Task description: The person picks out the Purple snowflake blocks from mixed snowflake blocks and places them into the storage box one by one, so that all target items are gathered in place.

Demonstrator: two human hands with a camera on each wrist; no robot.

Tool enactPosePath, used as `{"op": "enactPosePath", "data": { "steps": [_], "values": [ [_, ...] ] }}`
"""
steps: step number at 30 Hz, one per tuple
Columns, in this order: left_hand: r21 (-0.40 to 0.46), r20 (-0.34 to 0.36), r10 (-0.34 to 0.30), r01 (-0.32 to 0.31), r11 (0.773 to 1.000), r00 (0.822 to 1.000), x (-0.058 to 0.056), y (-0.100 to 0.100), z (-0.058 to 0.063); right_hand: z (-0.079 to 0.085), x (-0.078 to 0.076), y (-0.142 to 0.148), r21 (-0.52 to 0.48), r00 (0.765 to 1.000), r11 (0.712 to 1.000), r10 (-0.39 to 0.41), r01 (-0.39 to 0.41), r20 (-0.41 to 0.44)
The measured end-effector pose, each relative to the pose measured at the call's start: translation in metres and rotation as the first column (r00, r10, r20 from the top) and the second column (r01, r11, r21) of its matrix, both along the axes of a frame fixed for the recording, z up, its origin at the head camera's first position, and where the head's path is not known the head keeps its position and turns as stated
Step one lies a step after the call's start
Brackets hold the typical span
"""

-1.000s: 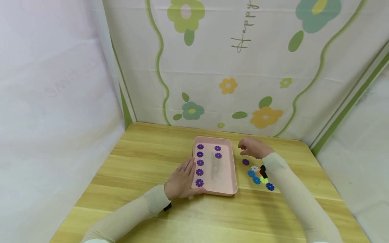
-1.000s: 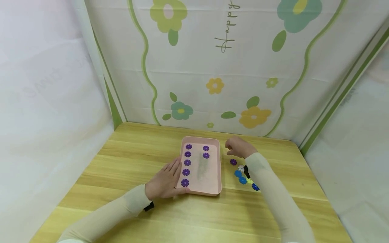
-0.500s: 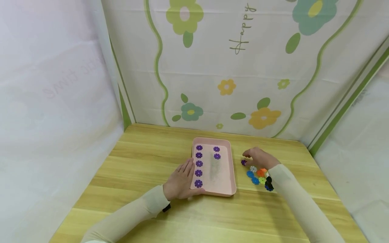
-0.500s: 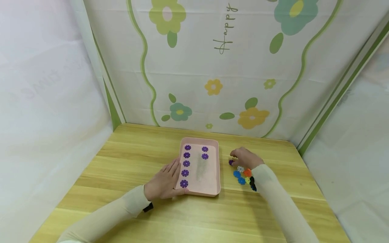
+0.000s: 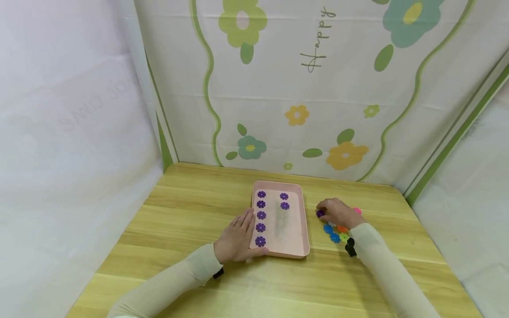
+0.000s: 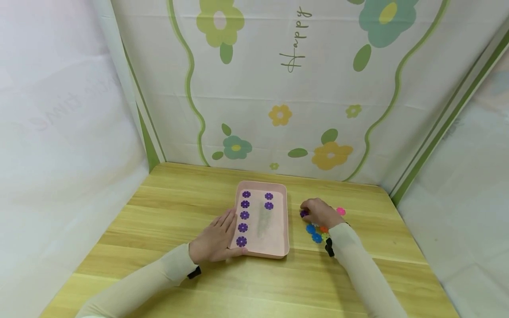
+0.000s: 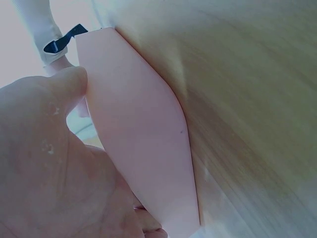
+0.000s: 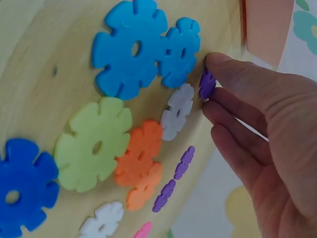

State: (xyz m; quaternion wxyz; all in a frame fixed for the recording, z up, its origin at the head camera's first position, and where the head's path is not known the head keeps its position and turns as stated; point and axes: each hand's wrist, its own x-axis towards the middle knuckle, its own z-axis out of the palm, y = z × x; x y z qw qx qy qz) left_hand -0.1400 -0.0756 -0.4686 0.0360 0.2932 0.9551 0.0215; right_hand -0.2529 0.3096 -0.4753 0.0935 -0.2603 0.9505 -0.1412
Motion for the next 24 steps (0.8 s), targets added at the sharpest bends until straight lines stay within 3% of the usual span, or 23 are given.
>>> {"op": "enactPosePath", "data": {
  "steps": [12,17,24],
  "values": [
    [0.007,-0.015,-0.004,0.004,1.0,1.0,0.0,-0.001,-0.001,0.005,-0.005,0.006,-0.15,0.997,0.989,0.007,0.005,0.078],
    [0.002,-0.028,-0.003,0.003,1.0,1.0,0.0,0.0,-0.003,0.014,-0.007,0.008,-0.153,0.995,0.988,0.007,0.008,0.098],
    [-0.001,-0.023,-0.008,0.008,1.0,1.0,-0.001,0.0,-0.004,0.034,-0.013,0.0,-0.119,0.998,0.992,0.042,-0.036,0.049]
  ]
}}
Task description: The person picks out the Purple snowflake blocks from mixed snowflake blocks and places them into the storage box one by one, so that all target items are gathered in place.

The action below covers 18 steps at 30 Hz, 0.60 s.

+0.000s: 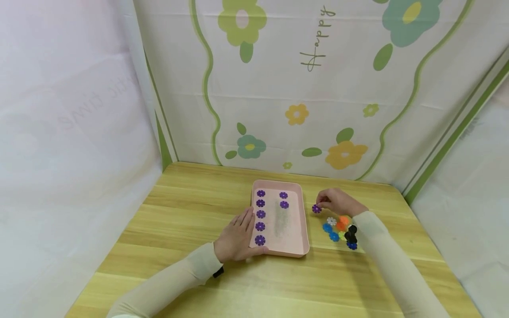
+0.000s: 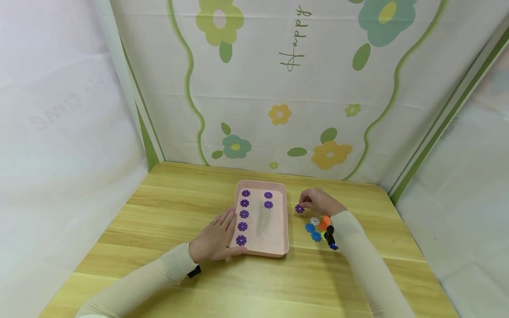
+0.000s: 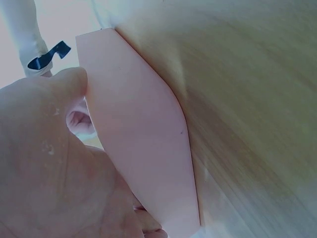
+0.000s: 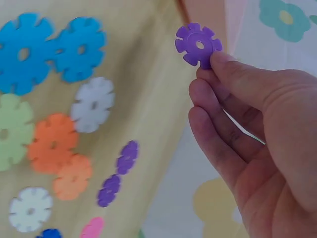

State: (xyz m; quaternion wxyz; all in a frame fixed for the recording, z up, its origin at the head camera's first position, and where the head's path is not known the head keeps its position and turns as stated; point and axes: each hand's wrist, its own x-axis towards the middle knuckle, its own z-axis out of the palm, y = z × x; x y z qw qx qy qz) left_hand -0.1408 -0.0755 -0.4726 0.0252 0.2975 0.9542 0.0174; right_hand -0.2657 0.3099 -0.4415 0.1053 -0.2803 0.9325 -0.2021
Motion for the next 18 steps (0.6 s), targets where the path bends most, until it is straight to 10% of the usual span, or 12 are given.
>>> {"op": "enactPosePath", "data": {
  "steps": [18],
  "values": [
    [-0.005,0.021,0.016,-0.016,1.0,1.0,0.0,0.001,0.001,0.033,-0.004,-0.072,0.084,0.997,0.993,0.081,-0.08,-0.004]
  ]
}}
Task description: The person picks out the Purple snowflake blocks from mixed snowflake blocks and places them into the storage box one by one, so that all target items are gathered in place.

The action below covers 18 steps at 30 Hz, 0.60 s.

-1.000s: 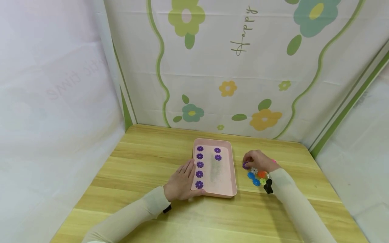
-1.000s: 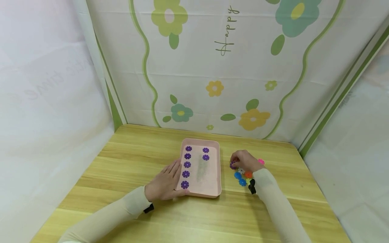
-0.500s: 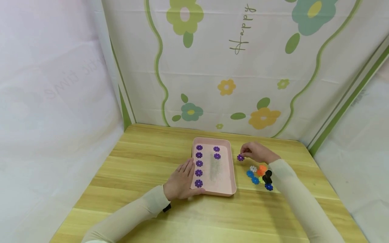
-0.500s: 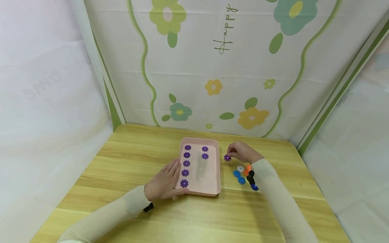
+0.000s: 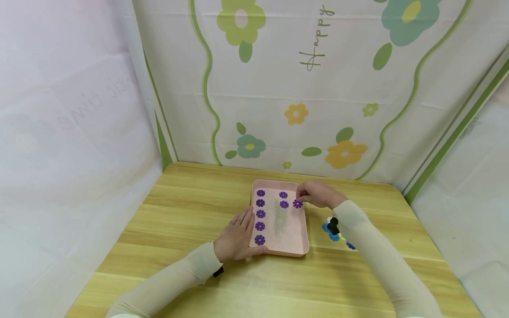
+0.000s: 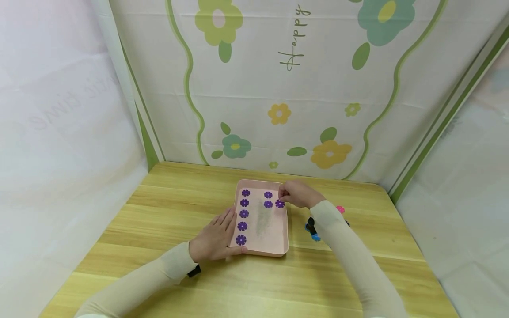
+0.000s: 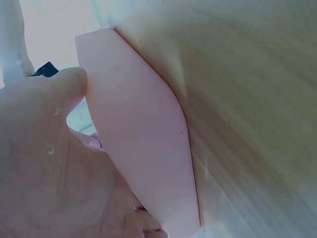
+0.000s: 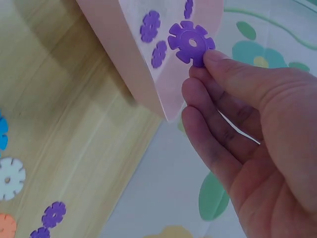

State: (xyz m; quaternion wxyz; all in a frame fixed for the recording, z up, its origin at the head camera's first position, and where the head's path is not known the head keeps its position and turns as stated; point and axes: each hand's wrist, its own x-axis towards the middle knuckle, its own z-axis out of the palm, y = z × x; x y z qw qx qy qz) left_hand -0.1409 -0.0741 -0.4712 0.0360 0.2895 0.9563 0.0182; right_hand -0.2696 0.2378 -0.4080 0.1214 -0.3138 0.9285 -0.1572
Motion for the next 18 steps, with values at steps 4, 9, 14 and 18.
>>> {"op": "enactPosePath", "data": {
  "steps": [4,9,14,18],
  "values": [
    [-0.001,0.013,0.005,-0.005,1.0,1.0,0.001,0.0,0.0,-0.009,-0.002,-0.012,0.003,0.999,0.999,0.043,-0.043,0.001],
    [0.002,0.003,-0.006,0.006,1.0,1.0,0.0,0.001,-0.001,-0.02,-0.002,-0.024,-0.019,0.996,0.998,0.064,-0.063,0.054],
    [0.005,-0.011,-0.008,0.008,1.0,1.0,-0.001,0.0,-0.003,-0.031,-0.002,-0.031,-0.037,0.995,0.995,0.096,-0.095,0.028],
    [-0.006,0.002,0.001,-0.001,1.0,1.0,0.0,0.0,0.0,-0.038,-0.004,-0.035,-0.037,0.994,0.993,0.114,-0.113,0.001]
  ]
}}
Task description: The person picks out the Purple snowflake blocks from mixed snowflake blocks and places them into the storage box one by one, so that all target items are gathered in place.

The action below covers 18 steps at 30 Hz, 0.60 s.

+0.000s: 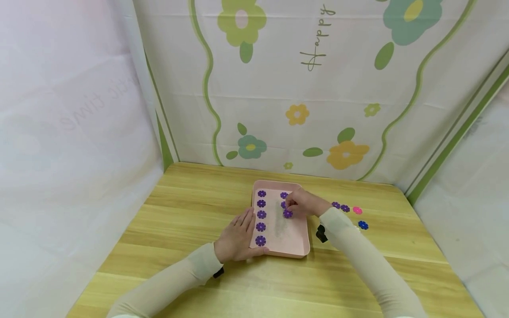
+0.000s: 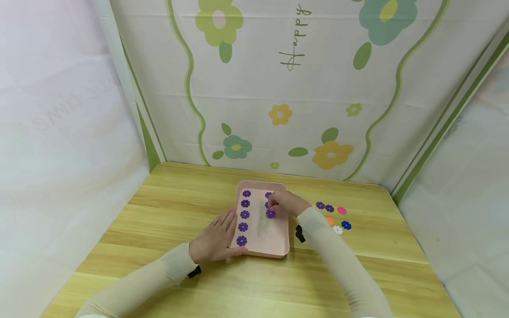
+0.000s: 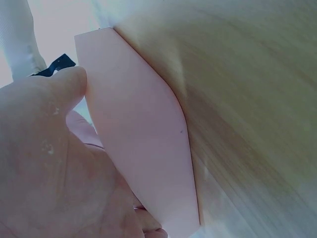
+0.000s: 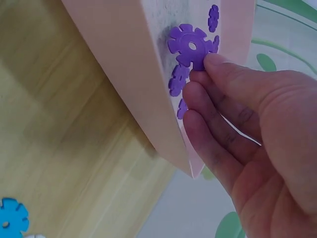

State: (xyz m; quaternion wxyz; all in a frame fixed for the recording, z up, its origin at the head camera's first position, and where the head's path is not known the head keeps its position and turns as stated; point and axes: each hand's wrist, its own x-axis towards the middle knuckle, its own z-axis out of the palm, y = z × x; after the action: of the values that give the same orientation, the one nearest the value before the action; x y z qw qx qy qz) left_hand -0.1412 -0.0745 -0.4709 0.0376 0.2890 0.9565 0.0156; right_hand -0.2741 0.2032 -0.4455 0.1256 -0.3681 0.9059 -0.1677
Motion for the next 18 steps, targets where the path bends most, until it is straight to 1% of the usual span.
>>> {"op": "enactPosePath", "data": {
  "steps": [5,11,15,18],
  "values": [
    [-0.004,0.001,0.0,0.0,1.0,1.0,0.0,0.0,0.0,-0.005,-0.002,-0.003,0.002,0.999,1.0,-0.009,0.009,0.033],
    [0.006,-0.009,-0.009,0.009,1.0,1.0,0.001,0.001,0.0,-0.01,-0.004,-0.006,0.036,0.994,0.996,-0.079,0.077,0.078],
    [0.015,-0.006,-0.007,0.007,1.0,1.0,0.003,0.0,0.003,-0.012,-0.003,-0.007,0.061,0.992,0.993,-0.102,0.097,0.081],
    [0.013,-0.006,-0.004,0.004,1.0,1.0,0.004,0.0,0.004,-0.011,-0.003,-0.008,0.066,0.994,0.994,-0.093,0.089,0.061]
  ]
}}
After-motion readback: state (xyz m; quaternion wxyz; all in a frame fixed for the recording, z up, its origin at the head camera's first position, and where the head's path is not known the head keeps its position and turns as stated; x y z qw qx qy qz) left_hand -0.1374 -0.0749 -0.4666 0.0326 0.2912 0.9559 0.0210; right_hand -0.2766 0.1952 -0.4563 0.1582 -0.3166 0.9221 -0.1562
